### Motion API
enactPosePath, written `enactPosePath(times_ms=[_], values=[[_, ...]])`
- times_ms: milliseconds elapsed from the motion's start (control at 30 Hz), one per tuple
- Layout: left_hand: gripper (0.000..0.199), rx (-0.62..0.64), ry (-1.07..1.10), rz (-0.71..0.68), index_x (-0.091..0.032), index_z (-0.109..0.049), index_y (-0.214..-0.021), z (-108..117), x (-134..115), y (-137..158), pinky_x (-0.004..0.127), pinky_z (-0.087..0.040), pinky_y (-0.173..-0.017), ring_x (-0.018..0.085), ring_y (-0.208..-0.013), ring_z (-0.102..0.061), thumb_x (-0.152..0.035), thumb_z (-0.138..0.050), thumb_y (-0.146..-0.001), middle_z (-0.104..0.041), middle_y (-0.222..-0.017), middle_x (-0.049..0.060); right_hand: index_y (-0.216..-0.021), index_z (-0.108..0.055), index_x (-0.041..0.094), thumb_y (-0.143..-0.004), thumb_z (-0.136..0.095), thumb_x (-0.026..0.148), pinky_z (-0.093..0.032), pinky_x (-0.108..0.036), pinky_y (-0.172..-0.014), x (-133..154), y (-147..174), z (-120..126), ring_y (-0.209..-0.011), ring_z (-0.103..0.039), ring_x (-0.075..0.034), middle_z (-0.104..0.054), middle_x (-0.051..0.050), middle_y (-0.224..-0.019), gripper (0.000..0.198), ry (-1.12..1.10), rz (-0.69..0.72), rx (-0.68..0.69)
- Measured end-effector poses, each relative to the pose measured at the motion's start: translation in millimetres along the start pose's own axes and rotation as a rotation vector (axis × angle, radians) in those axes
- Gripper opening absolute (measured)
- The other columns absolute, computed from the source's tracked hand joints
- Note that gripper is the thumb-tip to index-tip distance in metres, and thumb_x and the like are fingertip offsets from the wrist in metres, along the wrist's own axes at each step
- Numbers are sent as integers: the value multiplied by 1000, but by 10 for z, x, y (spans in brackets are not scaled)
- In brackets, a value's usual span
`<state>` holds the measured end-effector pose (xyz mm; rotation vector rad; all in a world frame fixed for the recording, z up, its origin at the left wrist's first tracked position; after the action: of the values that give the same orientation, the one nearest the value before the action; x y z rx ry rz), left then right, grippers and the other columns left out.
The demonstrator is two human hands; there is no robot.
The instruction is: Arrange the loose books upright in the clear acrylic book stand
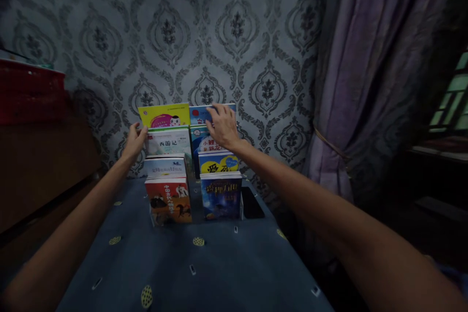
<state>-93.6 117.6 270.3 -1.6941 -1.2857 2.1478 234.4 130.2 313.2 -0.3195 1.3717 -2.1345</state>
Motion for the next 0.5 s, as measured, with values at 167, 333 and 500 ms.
enactPosePath(times_ms=[167, 333, 500], values=[[56, -74, -13, -85, -21, -47, -137, 30, -117, -106, 40, -47, -105, 24, -121, -62, -51, -62, -92, -63, -130, 13, -135, -58, 12, -92, -51, 23, -29, -58, -114, -80, -216, 80, -139, -42, -37, -52, -20, -148, 45, 24, -64, -70], [55, -23, 193, 33, -20, -58, -117, -64, -92, -126, 34, -55, -88, 21, -105, -69, -69, -48, -94, -71, -113, 9, -134, -59, 14, -93, -49, 22, -32, -56, -114, 158, -177, 83, -138, -43, -35, -53, -18, -147, 43, -67, 64, -56], [67, -10, 328, 99, -18, -60, -111, -115, 20, -38, 32, -55, -80, 22, -100, -69, -79, -42, -91, -72, -104, 7, -117, -66, 17, -93, -47, 19, -44, -51, -103, 581, 74, -15, -118, -56, -32, -66, -14, -121, 30, -271, 114, 9]])
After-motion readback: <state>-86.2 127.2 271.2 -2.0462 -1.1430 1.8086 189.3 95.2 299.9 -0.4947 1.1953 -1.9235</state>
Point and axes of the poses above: each hand's wrist, its own y-axis away from the middle knuckle, its own z-axis out of the back of the hand, x = y × z, the point moved 2 cm from there along -y, towards the middle knuckle
